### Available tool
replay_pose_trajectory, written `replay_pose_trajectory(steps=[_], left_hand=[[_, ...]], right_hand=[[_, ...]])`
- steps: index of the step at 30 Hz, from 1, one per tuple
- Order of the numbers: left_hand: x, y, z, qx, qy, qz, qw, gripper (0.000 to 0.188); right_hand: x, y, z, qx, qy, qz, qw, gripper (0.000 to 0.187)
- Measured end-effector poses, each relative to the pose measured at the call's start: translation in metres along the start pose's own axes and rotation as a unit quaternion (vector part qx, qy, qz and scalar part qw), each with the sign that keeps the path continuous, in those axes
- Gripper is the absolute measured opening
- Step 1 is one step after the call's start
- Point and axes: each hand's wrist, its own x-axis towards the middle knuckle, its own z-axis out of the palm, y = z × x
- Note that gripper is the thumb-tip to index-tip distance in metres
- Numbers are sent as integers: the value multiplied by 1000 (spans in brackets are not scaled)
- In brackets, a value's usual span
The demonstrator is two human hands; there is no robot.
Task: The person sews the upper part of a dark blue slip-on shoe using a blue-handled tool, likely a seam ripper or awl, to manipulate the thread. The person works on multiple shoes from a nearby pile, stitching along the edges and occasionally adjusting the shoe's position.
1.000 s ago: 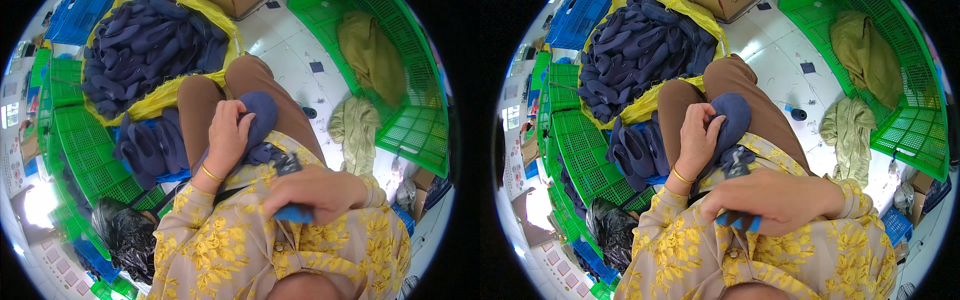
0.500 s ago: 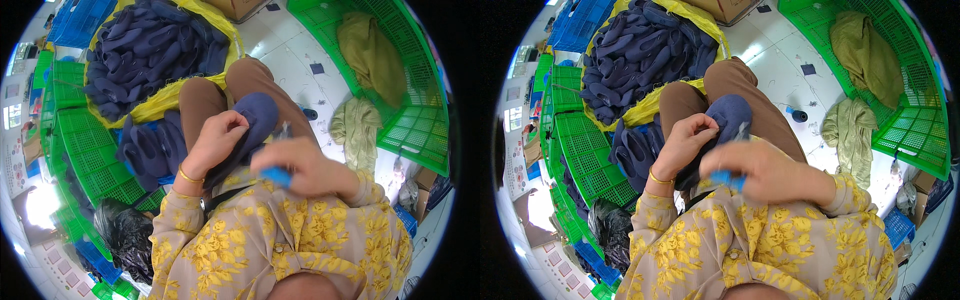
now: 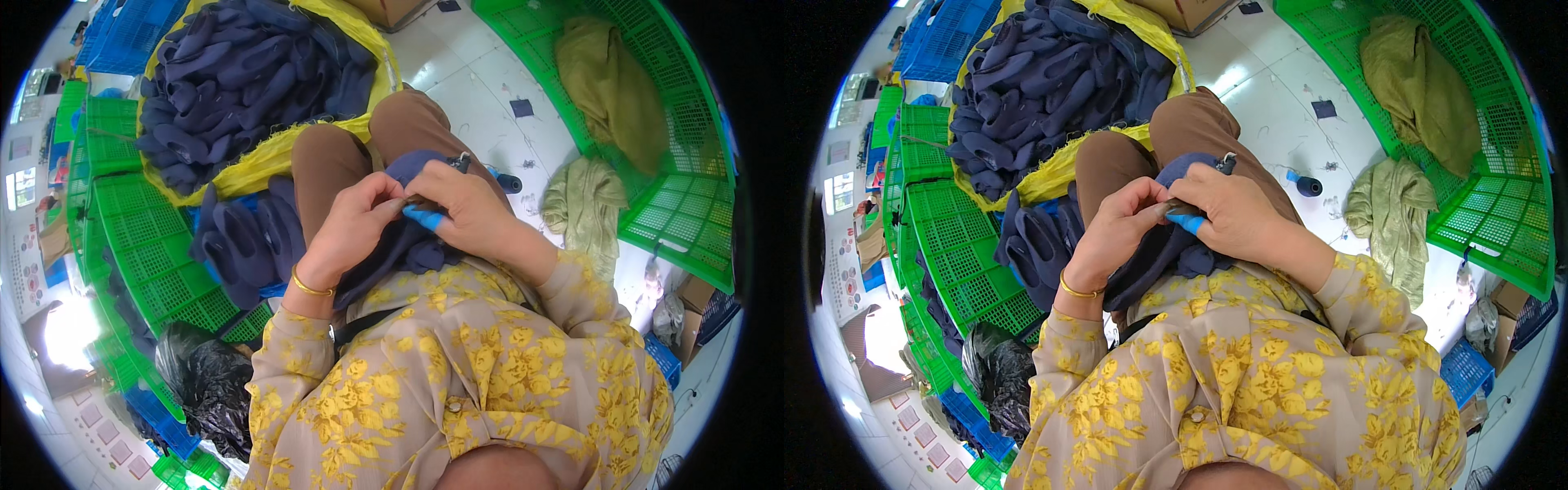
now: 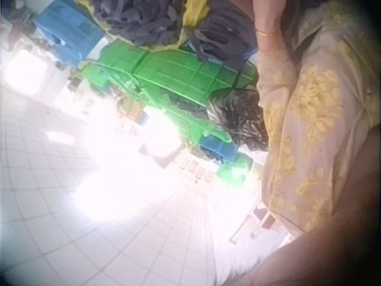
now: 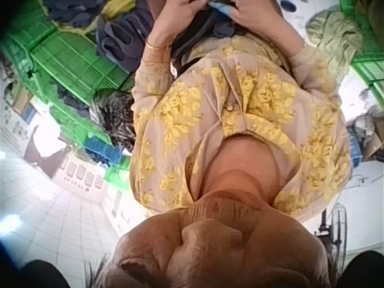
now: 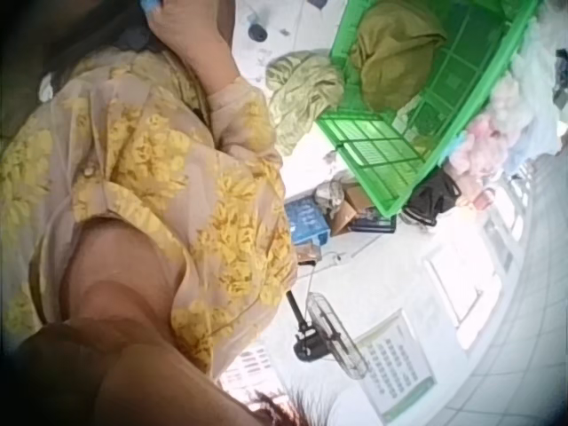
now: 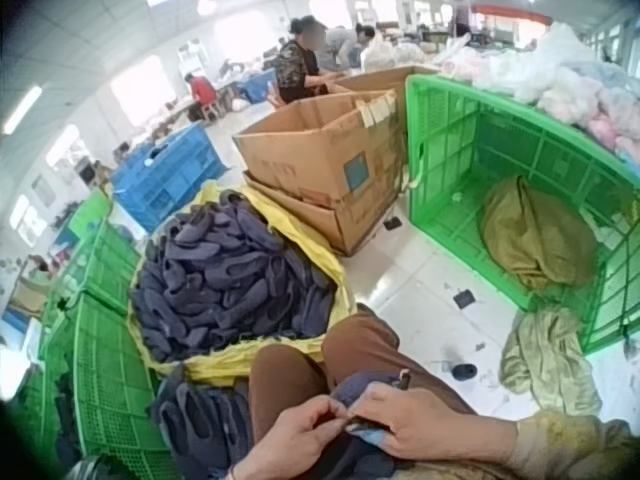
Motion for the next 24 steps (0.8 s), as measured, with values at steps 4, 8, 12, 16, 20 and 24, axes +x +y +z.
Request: replay_pose_trajectory(steps=[4, 8, 12, 16, 20, 24], left_hand=[[0, 2, -1, -117, -5, -36, 992, 6], [-7, -2, -13, -288, -34, -50, 956, 5], [-5, -8, -17, -343, -68, -49, 936, 5], [-3, -4, -15, -326, -53, -62, 942, 2], [8, 4, 1, -182, 41, -80, 979, 18], [21, -13, 20, -23, 153, -34, 987, 25]], right_hand=[[6, 13, 21, 117, 180, -15, 977, 14], [0, 26, -6, 483, 148, 224, 834, 5], [-16, 53, -15, 468, 134, 245, 839, 5], [-18, 56, -16, 453, 117, 243, 850, 7], [-16, 52, -13, 424, 110, 221, 872, 7], [-16, 47, -15, 443, 136, 220, 858, 5]])
